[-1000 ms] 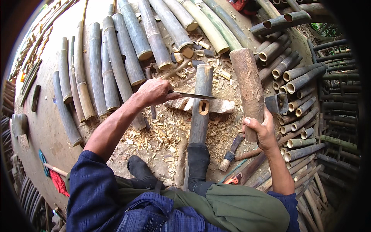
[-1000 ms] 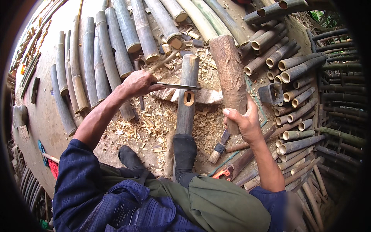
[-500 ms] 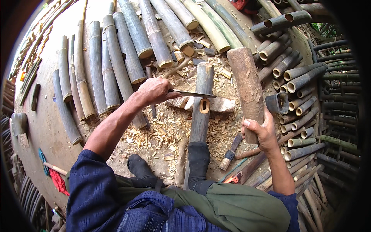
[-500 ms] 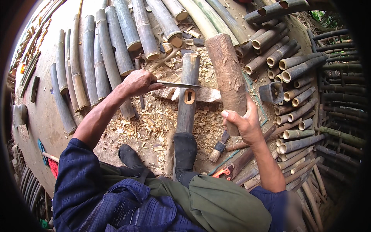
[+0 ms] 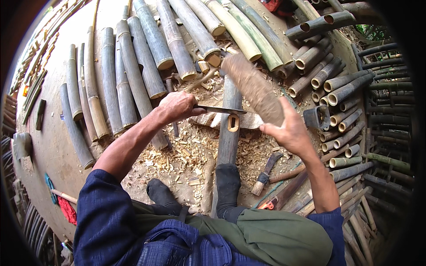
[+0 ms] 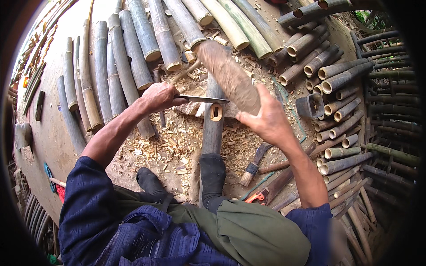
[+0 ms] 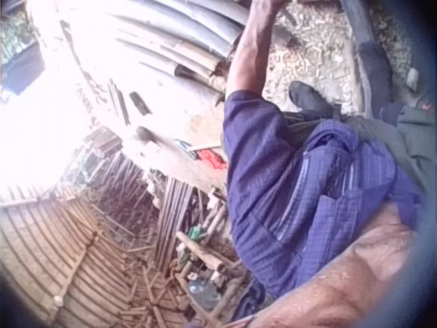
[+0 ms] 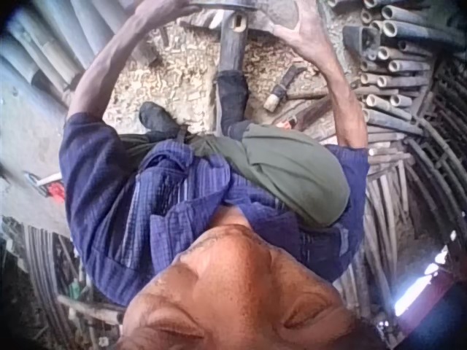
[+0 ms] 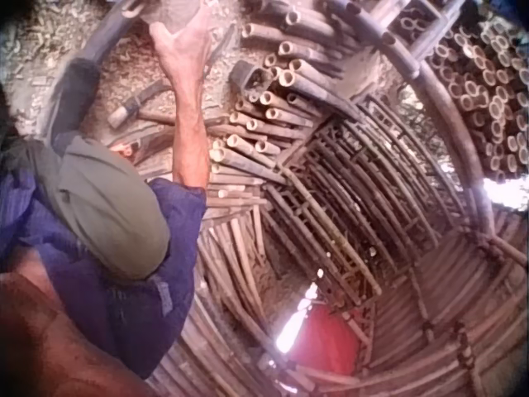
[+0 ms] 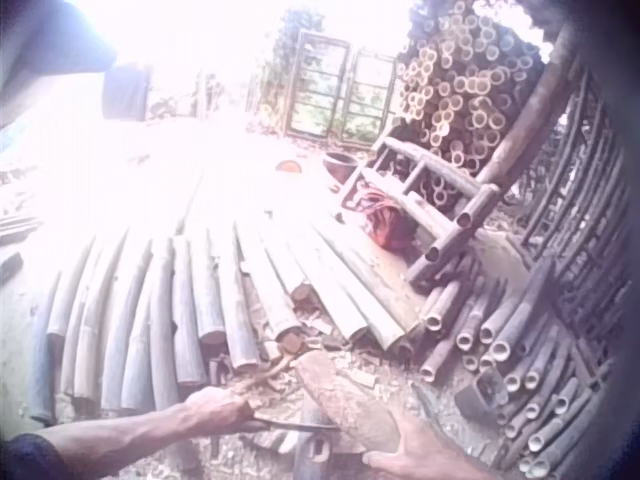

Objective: The person sits on the ground and uses a chisel and wooden mallet to carve a hole into a bamboo pole. They repeatedly strike the chisel to remove material, then inspect the opening and continue shaping it.

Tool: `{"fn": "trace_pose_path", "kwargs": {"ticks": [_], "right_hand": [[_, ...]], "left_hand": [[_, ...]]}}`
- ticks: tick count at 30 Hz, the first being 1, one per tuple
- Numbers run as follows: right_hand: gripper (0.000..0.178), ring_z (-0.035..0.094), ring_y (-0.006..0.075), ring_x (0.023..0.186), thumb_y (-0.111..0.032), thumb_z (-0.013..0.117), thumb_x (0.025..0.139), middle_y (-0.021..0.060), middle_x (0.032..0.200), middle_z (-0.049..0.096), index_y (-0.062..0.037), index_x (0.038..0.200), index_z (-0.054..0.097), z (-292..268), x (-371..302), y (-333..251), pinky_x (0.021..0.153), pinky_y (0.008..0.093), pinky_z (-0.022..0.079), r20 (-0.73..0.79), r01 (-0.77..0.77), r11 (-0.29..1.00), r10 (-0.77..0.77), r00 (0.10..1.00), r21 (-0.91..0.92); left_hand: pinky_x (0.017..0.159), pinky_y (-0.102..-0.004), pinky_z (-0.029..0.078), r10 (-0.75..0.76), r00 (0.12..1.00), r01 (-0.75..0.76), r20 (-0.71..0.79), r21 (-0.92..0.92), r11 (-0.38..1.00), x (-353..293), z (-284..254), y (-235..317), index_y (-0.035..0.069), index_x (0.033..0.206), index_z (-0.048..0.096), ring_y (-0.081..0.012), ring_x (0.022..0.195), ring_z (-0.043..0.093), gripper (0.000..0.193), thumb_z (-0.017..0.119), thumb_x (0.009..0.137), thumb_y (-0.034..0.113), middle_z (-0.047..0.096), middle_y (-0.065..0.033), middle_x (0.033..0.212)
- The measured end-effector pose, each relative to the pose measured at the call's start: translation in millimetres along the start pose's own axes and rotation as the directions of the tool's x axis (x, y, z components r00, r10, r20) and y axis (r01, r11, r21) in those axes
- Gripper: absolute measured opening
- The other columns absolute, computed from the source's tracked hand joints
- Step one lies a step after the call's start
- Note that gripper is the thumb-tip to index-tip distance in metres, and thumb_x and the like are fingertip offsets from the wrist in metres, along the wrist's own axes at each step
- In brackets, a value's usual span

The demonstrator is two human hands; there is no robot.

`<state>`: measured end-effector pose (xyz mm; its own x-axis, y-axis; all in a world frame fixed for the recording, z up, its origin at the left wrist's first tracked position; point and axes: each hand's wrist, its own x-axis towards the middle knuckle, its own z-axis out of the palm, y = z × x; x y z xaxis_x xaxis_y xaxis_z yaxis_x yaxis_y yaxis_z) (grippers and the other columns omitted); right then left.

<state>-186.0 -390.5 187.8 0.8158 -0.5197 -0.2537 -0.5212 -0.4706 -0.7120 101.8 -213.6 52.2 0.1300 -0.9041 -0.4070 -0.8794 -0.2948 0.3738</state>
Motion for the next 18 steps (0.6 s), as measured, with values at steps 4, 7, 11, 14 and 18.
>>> {"fn": "trace_pose_path", "kwargs": {"ticks": [4,7,11,14,18], "right_hand": [[0.063,0.068,0.0246,0.105,-0.015,0.077,0.087,0.0166,0.12,0.067,0.0024,0.14,0.049,16,11,-25,0.098,0.0378,0.053,-0.374,0.254,0.923,-0.136,0.918,0.289],[0.067,0.069,0.0286,0.105,-0.022,0.079,0.082,0.0181,0.118,0.068,0.0034,0.137,0.05,55,3,33,0.096,0.0413,0.055,-0.059,-0.115,0.97,0.13,0.99,0.212],[0.076,0.069,0.0268,0.099,-0.025,0.084,0.078,0.017,0.113,0.07,0.008,0.138,0.053,-10,40,8,0.09,0.0357,0.056,0.257,-0.161,0.978,0.19,0.948,-0.129],[0.073,0.066,0.0212,0.095,-0.025,0.083,0.082,0.0123,0.108,0.068,0.0072,0.139,0.052,-40,34,-41,0.086,0.0344,0.055,-0.017,0.031,0.977,-0.028,0.999,0.209],[0.068,0.069,0.023,0.096,-0.017,0.081,0.082,0.0131,0.109,0.068,0.0038,0.138,0.051,27,43,7,0.094,0.0368,0.057,-0.56,0.394,0.918,-0.304,0.771,0.043]], "left_hand": [[0.064,-0.0493,0.058,-0.014,1.0,0.014,0.003,-0.011,1.0,-3,3,-5,0.004,0.086,0.078,-0.0358,0.07,0.073,0.062,0.067,0.097,0.064,0.071,-0.0169,0.072],[0.065,-0.0495,0.058,0.044,0.999,-0.044,-0.007,-0.025,0.999,8,2,2,0.004,0.086,0.078,-0.036,0.07,0.073,0.063,0.066,0.097,0.065,0.071,-0.0173,0.073],[0.062,-0.0496,0.056,0.063,0.998,-0.063,-0.009,0.025,0.998,8,13,-9,0.007,0.092,0.081,-0.0358,0.066,0.072,0.056,0.066,0.098,0.061,0.07,-0.0163,0.069],[0.062,-0.0495,0.056,0.05,0.999,-0.05,-0.001,-0.034,0.998,4,9,-11,0.006,0.089,0.08,-0.0357,0.066,0.072,0.057,0.067,0.098,0.061,0.07,-0.0164,0.068],[0.065,-0.0497,0.058,0.038,0.999,-0.037,0.031,-0.022,0.999,8,6,-8,0.003,0.084,0.076,-0.0356,0.071,0.074,0.065,0.065,0.097,0.066,0.071,-0.0166,0.071]]}}
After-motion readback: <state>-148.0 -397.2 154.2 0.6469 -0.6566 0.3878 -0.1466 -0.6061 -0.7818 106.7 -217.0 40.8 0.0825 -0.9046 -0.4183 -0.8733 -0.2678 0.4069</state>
